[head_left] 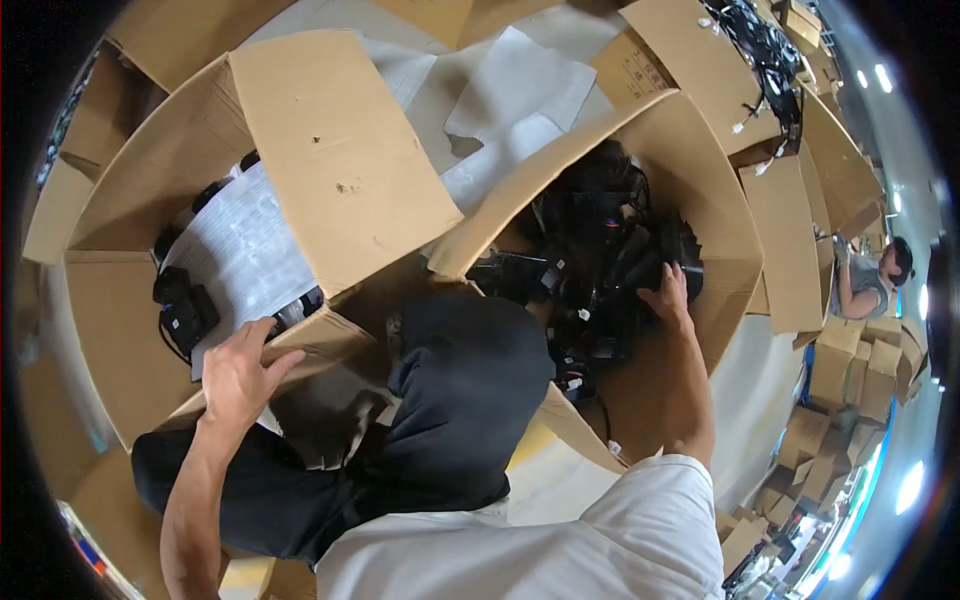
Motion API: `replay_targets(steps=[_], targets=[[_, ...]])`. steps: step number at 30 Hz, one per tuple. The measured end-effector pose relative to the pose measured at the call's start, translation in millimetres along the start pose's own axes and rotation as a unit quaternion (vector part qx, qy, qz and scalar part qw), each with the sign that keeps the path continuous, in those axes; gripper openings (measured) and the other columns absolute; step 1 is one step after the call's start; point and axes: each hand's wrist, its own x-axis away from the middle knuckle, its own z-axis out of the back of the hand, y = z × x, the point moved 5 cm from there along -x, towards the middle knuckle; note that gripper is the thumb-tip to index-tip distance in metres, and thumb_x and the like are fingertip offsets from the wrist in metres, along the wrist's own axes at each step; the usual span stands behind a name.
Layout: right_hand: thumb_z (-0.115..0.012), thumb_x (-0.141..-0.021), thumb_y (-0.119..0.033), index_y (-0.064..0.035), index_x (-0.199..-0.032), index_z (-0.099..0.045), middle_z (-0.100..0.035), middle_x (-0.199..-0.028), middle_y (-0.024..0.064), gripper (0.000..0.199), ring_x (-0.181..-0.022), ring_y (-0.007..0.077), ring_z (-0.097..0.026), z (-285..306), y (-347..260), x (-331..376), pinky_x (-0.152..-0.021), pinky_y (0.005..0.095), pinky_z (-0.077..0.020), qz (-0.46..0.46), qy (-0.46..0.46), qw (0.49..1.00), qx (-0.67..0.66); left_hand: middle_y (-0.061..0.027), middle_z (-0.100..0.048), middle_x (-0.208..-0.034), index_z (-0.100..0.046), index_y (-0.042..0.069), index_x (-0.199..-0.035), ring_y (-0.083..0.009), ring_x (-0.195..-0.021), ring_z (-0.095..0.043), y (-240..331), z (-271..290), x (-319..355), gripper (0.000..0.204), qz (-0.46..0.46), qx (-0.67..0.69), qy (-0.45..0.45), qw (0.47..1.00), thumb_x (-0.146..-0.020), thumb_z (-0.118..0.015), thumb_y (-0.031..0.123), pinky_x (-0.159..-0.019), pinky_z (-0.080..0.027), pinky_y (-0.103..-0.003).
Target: The person packs electronic camera units into cardboard boxes by hand, layering them with protective foam dividers.
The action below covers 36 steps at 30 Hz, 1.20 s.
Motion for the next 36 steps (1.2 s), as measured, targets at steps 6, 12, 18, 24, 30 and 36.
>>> replay_targets(steps=[6,12,18,24,30,36], targets=[[-0.085,-0.069,-0.019,-0.0036,-0.150,-0.031,-0.045,-0.142,0.0243,0.099,-0.122,0.0423,-0.053,6,-57,12,-0.099,0.0468,-0.0489,0.066,0.002,0.992,0.111,-0.0135,-0.069,-0.087,-0.065,0.002,-0.105,-0.0330,-0.079,-0.068,-1,13,7,0.048,0.018,-0.025,-0.010,0.999,-0.077,-0.082,0.037,-0.067,-0.055,-0.041],[-0.087,-0.066,-0.014,0.0004,-0.146,-0.034,-0.047,-0.139,0.0243,0.097,-0.123,0.0435,-0.052,44,-95,34,-0.101,0.0453,-0.0489,-0.002,-0.114,0.992,0.055,-0.0102,-0.069,-0.086,-0.061,0.005,-0.098,-0.0274,-0.082,-0.070,5,11,9,0.049,0.016,-0.068,-0.010,0.998,-0.082,-0.074,0.049,-0.068,-0.055,-0.038],[-0.082,-0.075,-0.017,-0.0005,-0.130,-0.048,-0.063,-0.109,0.0122,0.066,-0.096,0.0234,-0.065,182,-116,39,-0.080,0.0354,-0.0572,-0.049,-0.005,0.882,-0.468,-0.0148,-0.071,-0.101,-0.065,0.002,-0.108,-0.0294,-0.096,-0.070,3,15,9,0.056,0.036,-0.043,-0.047,0.997,-0.083,-0.074,0.050,-0.081,-0.057,-0.042],[-0.075,-0.084,-0.024,-0.0021,-0.126,-0.052,-0.062,-0.109,0.0074,0.053,-0.096,0.0170,-0.065,324,-296,108,-0.076,0.0309,-0.0581,0.104,-0.006,0.781,-0.616,-0.0289,-0.038,-0.152,-0.035,-0.005,-0.148,-0.0407,-0.142,-0.038,80,37,-32,0.099,-0.101,0.349,0.114,0.924,-0.077,-0.085,0.043,-0.118,-0.032,-0.044],[-0.074,-0.081,-0.019,0.0036,-0.126,-0.052,-0.062,-0.107,0.0093,0.055,-0.091,0.0146,-0.062,350,-467,172,-0.077,0.0303,-0.0563,0.285,-0.104,0.796,-0.523,-0.0235,-0.058,-0.127,-0.045,-0.004,-0.139,-0.0313,-0.122,-0.058,124,114,-35,0.085,-0.057,0.476,0.385,0.788,-0.073,-0.088,0.027,-0.105,-0.046,-0.040],[-0.090,-0.068,-0.036,0.0004,-0.152,-0.032,-0.043,-0.148,0.0221,0.108,-0.139,0.0393,-0.041,388,-569,247,-0.115,0.0503,-0.0342,0.563,0.335,0.742,-0.144,-0.0070,-0.074,-0.090,-0.070,-0.003,-0.106,-0.0110,-0.084,-0.067,-12,185,22,0.028,0.015,0.615,0.373,0.694,-0.084,-0.076,0.013,-0.080,-0.055,-0.031]])
